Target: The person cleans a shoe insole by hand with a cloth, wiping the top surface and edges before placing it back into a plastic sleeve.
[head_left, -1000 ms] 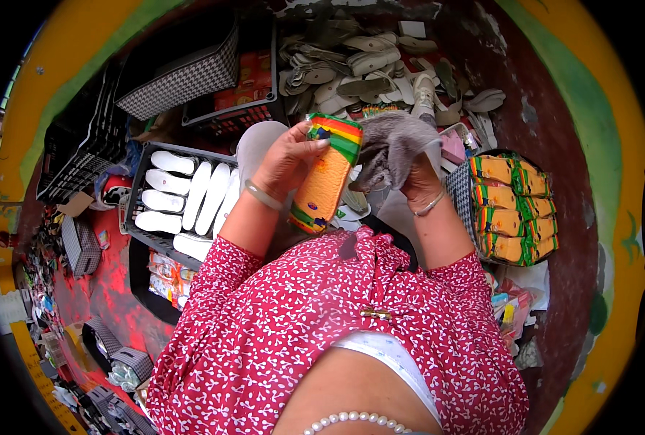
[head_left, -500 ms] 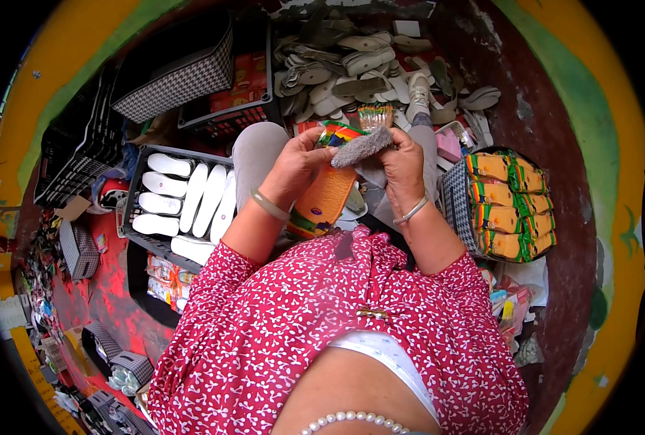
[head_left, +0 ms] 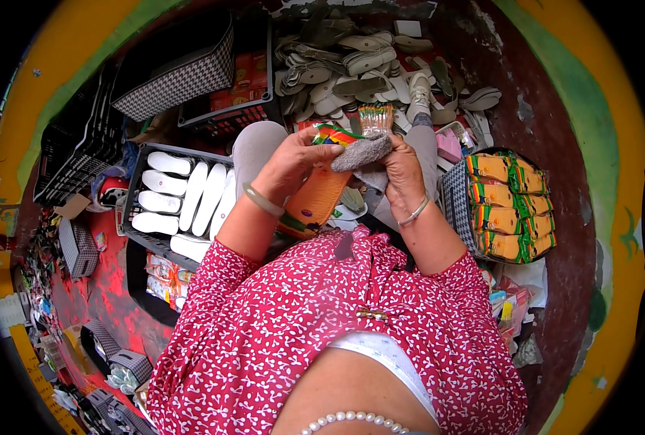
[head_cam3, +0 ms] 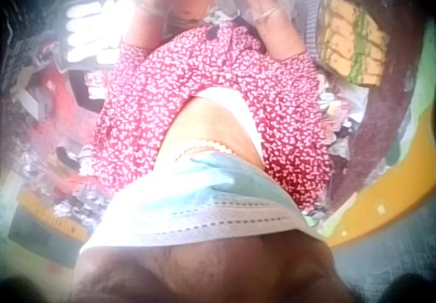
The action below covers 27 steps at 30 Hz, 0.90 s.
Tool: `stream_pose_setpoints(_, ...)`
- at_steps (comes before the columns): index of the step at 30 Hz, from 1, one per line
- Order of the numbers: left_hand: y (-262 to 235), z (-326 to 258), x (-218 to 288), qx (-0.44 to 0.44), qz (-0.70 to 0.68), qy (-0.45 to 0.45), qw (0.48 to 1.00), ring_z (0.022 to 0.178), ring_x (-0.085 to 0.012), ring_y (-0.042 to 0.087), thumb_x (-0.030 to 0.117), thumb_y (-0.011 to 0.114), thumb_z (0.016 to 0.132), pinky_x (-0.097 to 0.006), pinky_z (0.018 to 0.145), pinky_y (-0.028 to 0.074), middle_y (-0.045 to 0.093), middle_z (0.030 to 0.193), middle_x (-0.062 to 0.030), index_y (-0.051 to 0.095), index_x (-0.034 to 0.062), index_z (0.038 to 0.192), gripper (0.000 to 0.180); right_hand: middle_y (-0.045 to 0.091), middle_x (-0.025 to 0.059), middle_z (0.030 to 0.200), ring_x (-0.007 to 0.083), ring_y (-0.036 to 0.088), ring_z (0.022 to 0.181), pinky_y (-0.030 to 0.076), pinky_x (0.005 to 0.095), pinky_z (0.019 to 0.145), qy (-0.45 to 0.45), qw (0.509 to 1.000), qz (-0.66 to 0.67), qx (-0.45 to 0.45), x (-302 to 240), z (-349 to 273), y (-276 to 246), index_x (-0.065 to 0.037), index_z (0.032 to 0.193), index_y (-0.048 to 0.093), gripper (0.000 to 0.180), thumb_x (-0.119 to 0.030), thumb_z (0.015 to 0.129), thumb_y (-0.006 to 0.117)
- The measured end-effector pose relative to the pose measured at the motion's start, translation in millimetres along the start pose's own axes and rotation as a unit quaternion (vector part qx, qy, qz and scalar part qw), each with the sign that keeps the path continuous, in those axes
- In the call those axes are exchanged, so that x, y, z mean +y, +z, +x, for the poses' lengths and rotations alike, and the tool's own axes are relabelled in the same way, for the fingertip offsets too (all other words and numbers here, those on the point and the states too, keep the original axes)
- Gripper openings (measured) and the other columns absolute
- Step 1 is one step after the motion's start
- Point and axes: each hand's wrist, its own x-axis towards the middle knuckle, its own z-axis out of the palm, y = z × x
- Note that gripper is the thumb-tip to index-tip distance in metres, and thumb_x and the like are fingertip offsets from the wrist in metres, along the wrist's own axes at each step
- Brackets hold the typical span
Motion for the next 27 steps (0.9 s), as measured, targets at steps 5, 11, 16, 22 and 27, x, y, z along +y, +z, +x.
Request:
stream_pose_setpoints(5, 5, 0, -2, 0.019, 0.002, 0.003, 1.0, 0.084, -0.0154, 0.063, -0.001, 0.061, 0.08, -0.025, 0.077, 0.049, 0.064, 0.097, -0.0105, 0.055, -0.0035, 0.106, 0.027, 0.065, 0.009, 0.086, 0.0177, 0.064, 0.077, 0.053, 0.0289, 0.073, -0.014, 1.0, 0.002, -0.006, 5, 6, -5, 0.001, 0.089, 0.062, 0.024, 0.011, 0.072, 0.049)
stream_pose_setpoints(11, -4, 8, -13, 0.043, 0.033, 0.03, 0.998, 0.081, -0.0152, 0.062, 0.0, 0.059, 0.081, -0.026, 0.077, 0.049, 0.064, 0.093, -0.0103, 0.058, -0.0054, 0.1, 0.02, 0.064, 0.006, 0.086, 0.0148, 0.063, 0.077, 0.052, 0.0264, 0.071, -0.098, 0.993, -0.072, 0.002, 14, 12, -8, -0.001, 0.092, 0.061, 0.024, 0.012, 0.074, 0.05)
stream_pose_setpoints(16, 7, 0, -3, 0.053, 0.009, 0.02, 0.998, 0.077, -0.0144, 0.062, 0.0, 0.06, 0.079, -0.025, 0.074, 0.048, 0.064, 0.088, -0.01, 0.059, -0.0061, 0.096, 0.018, 0.064, 0.0071, 0.088, 0.0155, 0.064, 0.079, 0.053, 0.0274, 0.072, -0.057, 0.997, -0.045, -0.018, -1, 6, -4, 0.001, 0.094, 0.061, 0.026, 0.012, 0.073, 0.05)
stream_pose_setpoints(22, 6, 2, -9, 0.051, 0.004, 0.016, 0.999, 0.076, -0.0146, 0.062, 0.002, 0.061, 0.079, -0.024, 0.073, 0.048, 0.065, 0.087, -0.0101, 0.06, -0.0052, 0.096, 0.018, 0.064, 0.0092, 0.09, 0.0172, 0.064, 0.08, 0.054, 0.0288, 0.074, -0.034, 0.998, -0.026, -0.038, -3, 4, -15, 0.001, 0.096, 0.06, 0.029, 0.013, 0.072, 0.048)
stream_pose_setpoints(27, 4, 1, -8, 0.059, 0.025, 0.019, 0.998, 0.078, -0.0161, 0.063, 0.003, 0.059, 0.08, -0.025, 0.076, 0.049, 0.065, 0.087, -0.0102, 0.06, -0.0046, 0.095, 0.017, 0.065, 0.0095, 0.09, 0.018, 0.064, 0.081, 0.054, 0.0292, 0.075, -0.04, 0.999, -0.014, -0.024, 0, 8, -24, 0.002, 0.095, 0.061, 0.027, 0.012, 0.073, 0.048)
